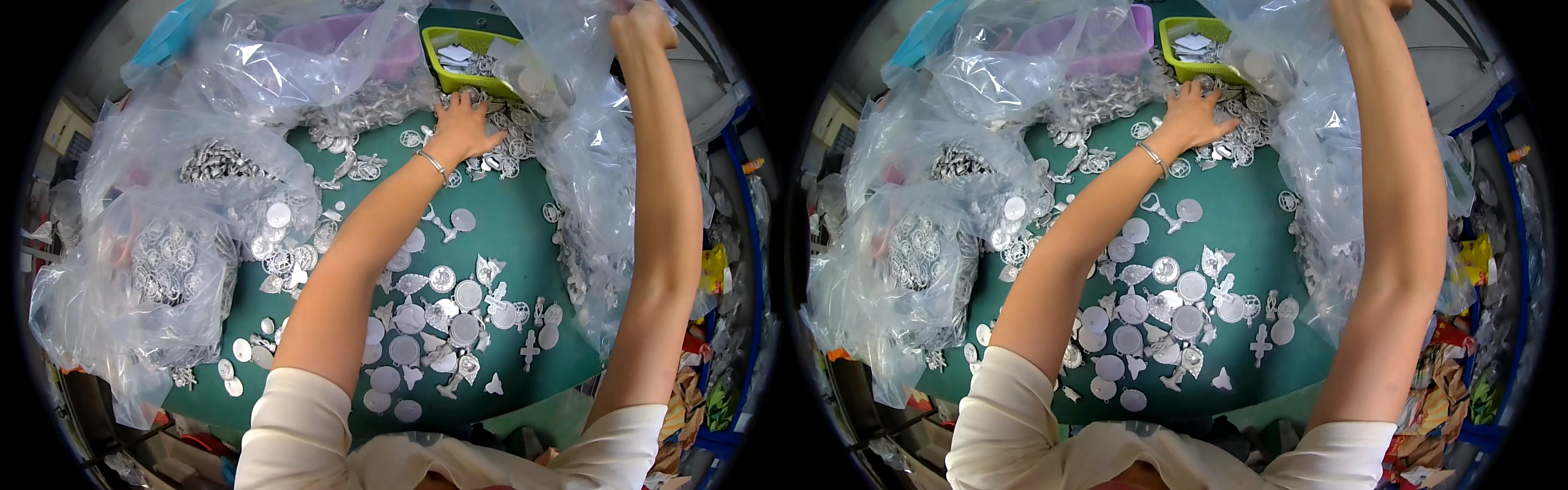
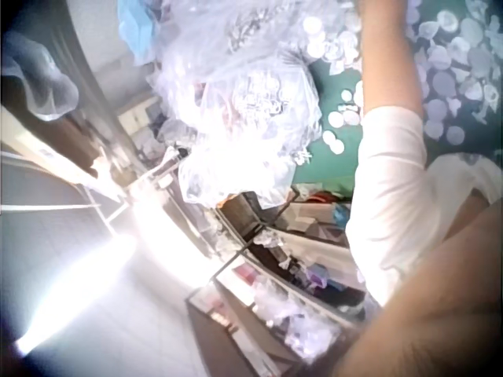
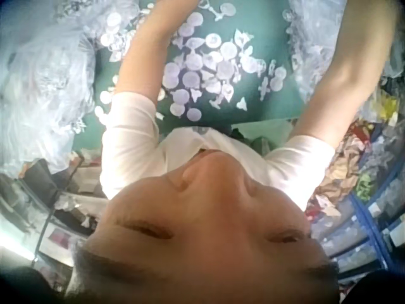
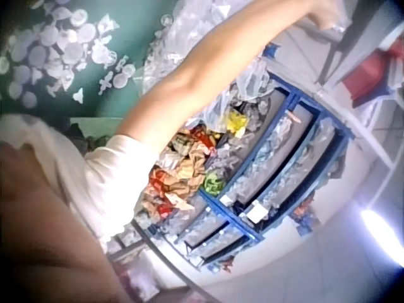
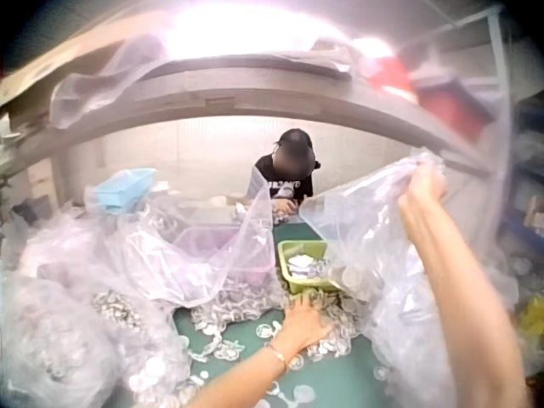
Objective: The person sorts small silver metal charms on a green table, picking them up by hand, gathering them into small piles, and placing some into clear plastic bags.
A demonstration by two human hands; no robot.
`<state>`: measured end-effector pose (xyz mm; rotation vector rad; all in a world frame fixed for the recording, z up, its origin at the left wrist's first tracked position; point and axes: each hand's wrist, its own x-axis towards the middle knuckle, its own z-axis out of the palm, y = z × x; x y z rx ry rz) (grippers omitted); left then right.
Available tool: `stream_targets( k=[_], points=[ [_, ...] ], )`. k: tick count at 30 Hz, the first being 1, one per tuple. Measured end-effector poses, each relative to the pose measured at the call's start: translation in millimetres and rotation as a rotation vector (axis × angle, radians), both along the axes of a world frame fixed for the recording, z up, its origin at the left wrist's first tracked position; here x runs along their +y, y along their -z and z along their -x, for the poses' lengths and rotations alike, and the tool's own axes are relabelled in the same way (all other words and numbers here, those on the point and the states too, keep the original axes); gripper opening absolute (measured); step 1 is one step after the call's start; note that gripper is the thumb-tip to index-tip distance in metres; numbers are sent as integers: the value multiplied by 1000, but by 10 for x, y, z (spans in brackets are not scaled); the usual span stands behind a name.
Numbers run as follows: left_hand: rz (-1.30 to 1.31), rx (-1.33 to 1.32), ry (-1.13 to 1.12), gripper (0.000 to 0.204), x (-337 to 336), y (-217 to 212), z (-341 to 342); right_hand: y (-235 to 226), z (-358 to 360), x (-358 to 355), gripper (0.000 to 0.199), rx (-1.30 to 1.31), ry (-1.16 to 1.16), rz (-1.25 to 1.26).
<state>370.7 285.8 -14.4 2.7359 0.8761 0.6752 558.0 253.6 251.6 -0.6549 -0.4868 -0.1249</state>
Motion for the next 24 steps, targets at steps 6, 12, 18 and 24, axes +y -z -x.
stream_targets(
  k=[6, 12, 18, 24],
  points=[
    [83, 93, 45, 65, -7, -151, 137, 56, -95, -43, 7, 44, 38, 45],
    [152, 208, 154, 63, -151, -280, 348, 30, -16, -131, 5, 23, 41, 7],
    [8, -35, 251, 66, -217, -64, -20, -14, 77, -134, 27, 164, -16, 0],
    [12, 65, 276, 61, -290, -17, -88, 25, 41, -234, 26, 173, -26, 43]
  ],
)
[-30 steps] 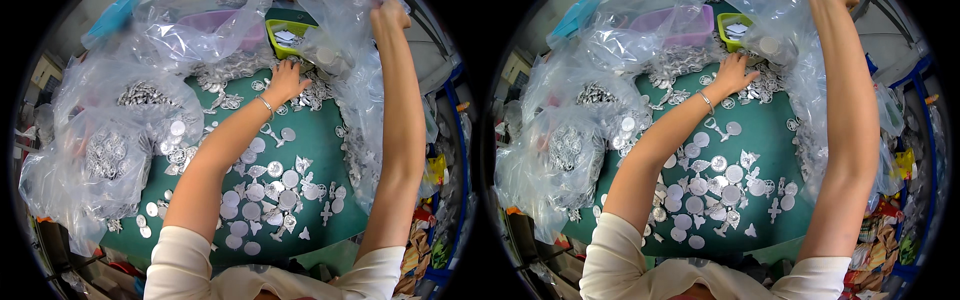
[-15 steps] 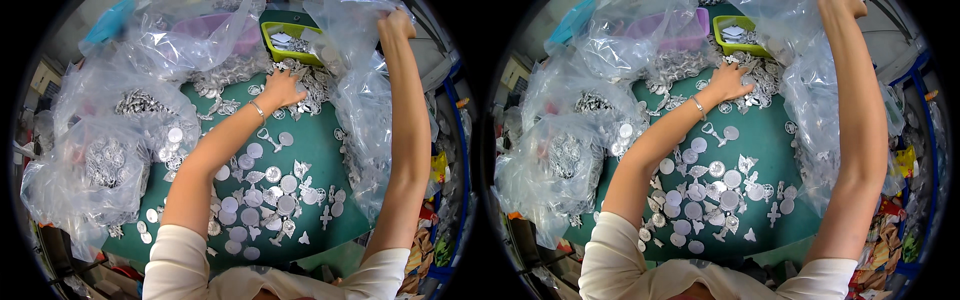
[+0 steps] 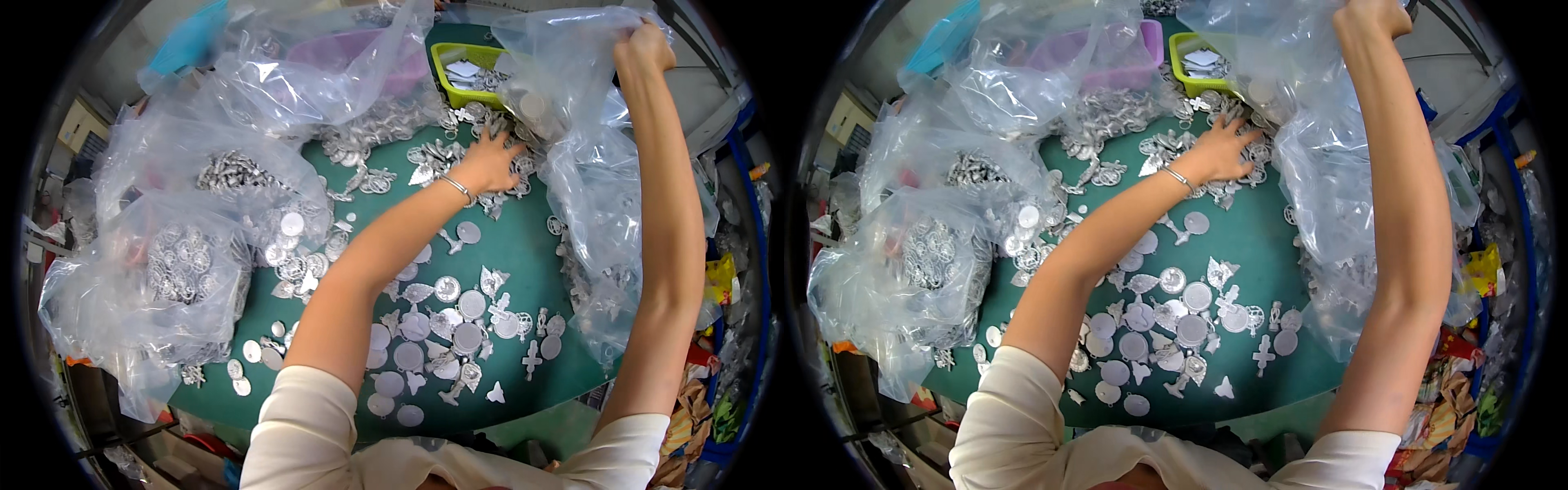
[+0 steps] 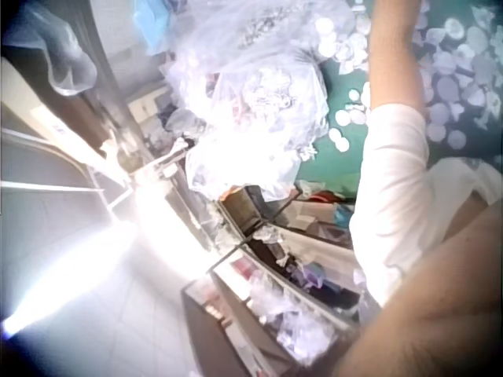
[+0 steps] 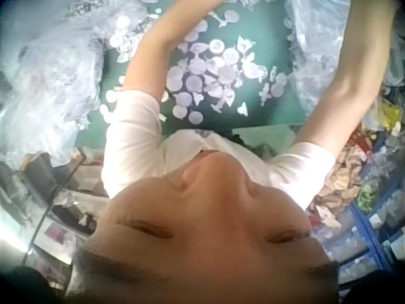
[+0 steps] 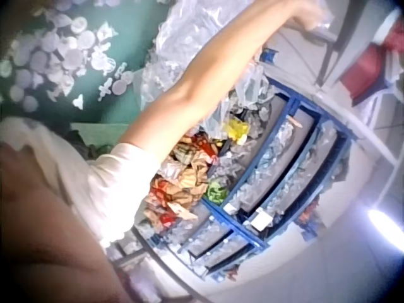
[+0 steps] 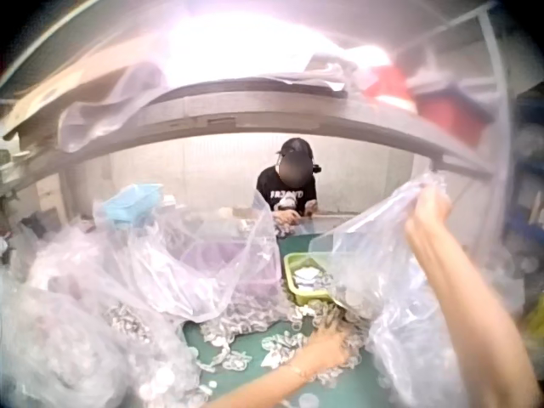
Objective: The person sorts small silver metal charms on a green table, picking them up by hand, gathering them into small piles, and placing some into clear plastic bags.
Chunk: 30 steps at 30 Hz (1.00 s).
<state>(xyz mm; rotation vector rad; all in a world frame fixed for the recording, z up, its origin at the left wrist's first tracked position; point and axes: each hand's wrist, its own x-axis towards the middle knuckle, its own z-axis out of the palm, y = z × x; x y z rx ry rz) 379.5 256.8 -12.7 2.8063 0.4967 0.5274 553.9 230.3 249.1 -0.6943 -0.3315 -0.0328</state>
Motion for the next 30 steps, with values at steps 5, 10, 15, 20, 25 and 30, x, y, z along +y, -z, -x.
stream_targets(
  k=[5, 10, 15, 20, 25, 30],
  points=[
    [80, -1, 43, 54, -116, 1, 416, 95, 159, 19, 24, -17, -29, 51],
    [156, -49, 110, 54, -389, -121, 786, 2, 0, -99, 26, -60, -56, 17],
    [147, -82, 110, 54, -644, -87, 1380, 114, 266, 121, 5, -113, -83, 35],
    [196, -17, 143, 55, -846, -213, 1803, 167, 481, 187, 7, -99, -80, 140],
    [241, 50, 224, 54, -915, -390, 1998, 313, 446, 500, 7, -31, -45, 96],
    [259, 97, 302, 48, -928, -469, 2212, 484, 605, 446, 8, -25, -49, 189]
  ],
)
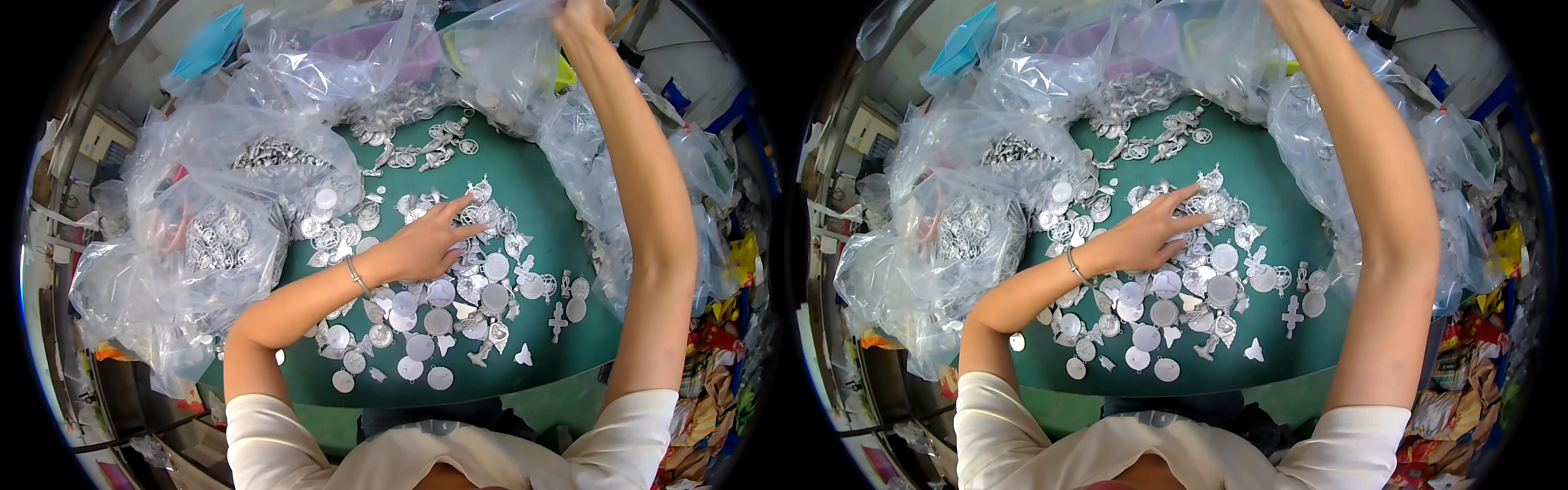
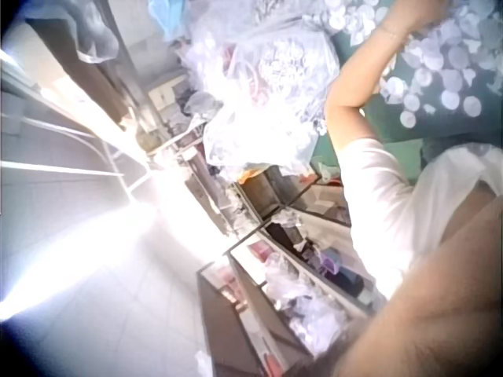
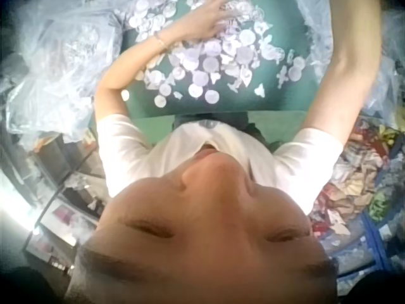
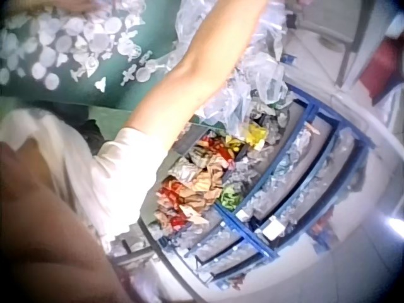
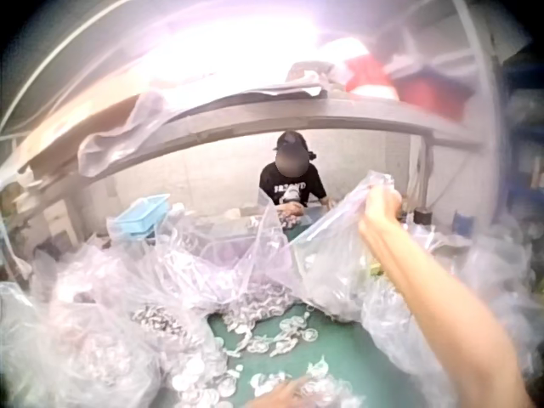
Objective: The person sorts small silver metal charms on a green table, picking them up by hand, gathering them into small piles, and placing some into clear plastic bags.
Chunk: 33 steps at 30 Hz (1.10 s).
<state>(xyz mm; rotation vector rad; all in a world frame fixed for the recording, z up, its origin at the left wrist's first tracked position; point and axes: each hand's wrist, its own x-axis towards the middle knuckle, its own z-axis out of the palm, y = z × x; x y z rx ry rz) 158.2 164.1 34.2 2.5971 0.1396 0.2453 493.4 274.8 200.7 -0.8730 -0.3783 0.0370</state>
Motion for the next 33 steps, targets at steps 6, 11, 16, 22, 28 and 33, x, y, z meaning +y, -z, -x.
stream_targets(
  k=[6, 11, 16, 22, 28, 33],
  points=[
    [107, 64, 67, 41, 89, -143, 43, 91, 1, -10, 4, -102, -109, 77],
    [-124, -237, -427, 44, 898, 227, -382, 123, 202, 59, 3, 37, -147, 74],
    [-313, -65, -423, 50, 1138, 546, -704, 227, 190, -25, 7, -12, -424, 287],
    [74, -2, -101, 60, 962, 351, -386, 451, 267, -265, 6, 50, -783, 292],
    [29, -22, -147, 63, 517, 233, 184, 464, 1161, -1101, 39, -444, -601, 500],
    [-91, -51, -205, 61, 294, 131, 460, 1507, 2062, -1990, 56, -813, -408, 797]
  ],
)
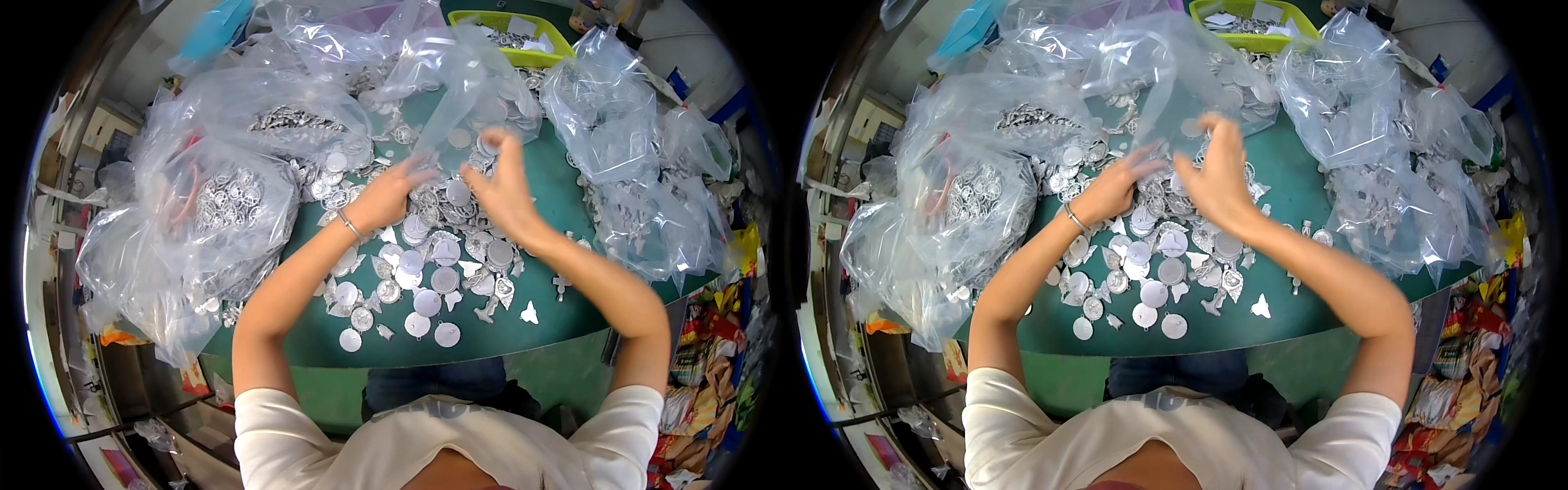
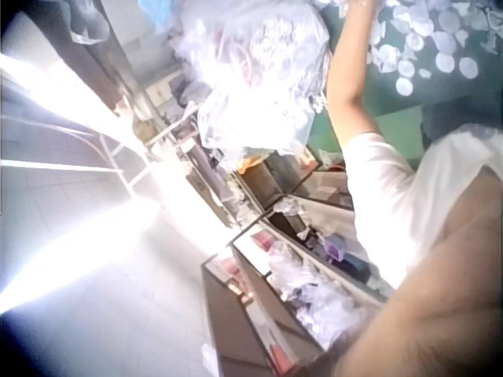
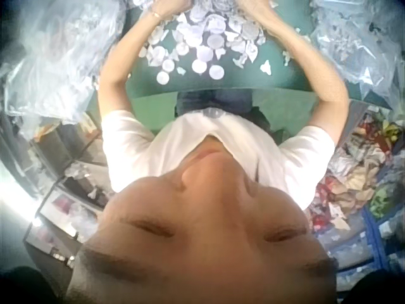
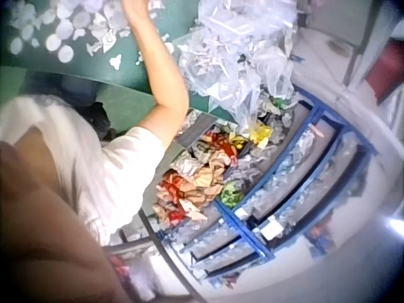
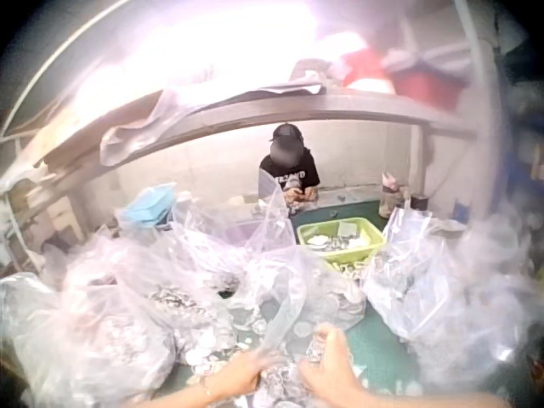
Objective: The person sorts small silver metal charms on a green table, picking them up by hand, gathering them into small piles, and placing some into clear plastic bags.
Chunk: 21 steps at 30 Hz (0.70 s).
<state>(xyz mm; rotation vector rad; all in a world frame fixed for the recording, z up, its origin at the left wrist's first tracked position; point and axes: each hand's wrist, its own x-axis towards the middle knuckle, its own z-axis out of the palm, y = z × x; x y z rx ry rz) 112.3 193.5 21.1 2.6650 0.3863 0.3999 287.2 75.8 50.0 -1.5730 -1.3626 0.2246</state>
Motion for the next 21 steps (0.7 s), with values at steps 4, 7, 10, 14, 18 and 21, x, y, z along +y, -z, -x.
stream_targets(
  k=[4, 7, 10, 14, 18, 21],
  points=[
    [23, 52, -15, 65, -85, -39, 87, 514, -6, -99, 60, -522, 4, 324],
    [-1, 48, -39, 63, -166, -5, 260, 596, 130, -185, 58, -547, -87, 205],
    [10, 118, -95, 60, -305, -23, 428, 537, 229, -370, 53, -532, -174, 138],
    [-46, 93, -83, 60, -507, -77, 636, 424, 212, -563, 52, -460, -347, 159],
    [-111, 284, -115, 62, -613, -181, 749, 359, 213, -769, 44, -471, -498, 139],
    [-263, 331, -199, 57, -626, -182, 774, 293, 300, -928, 41, -490, -563, 130]
  ],
)
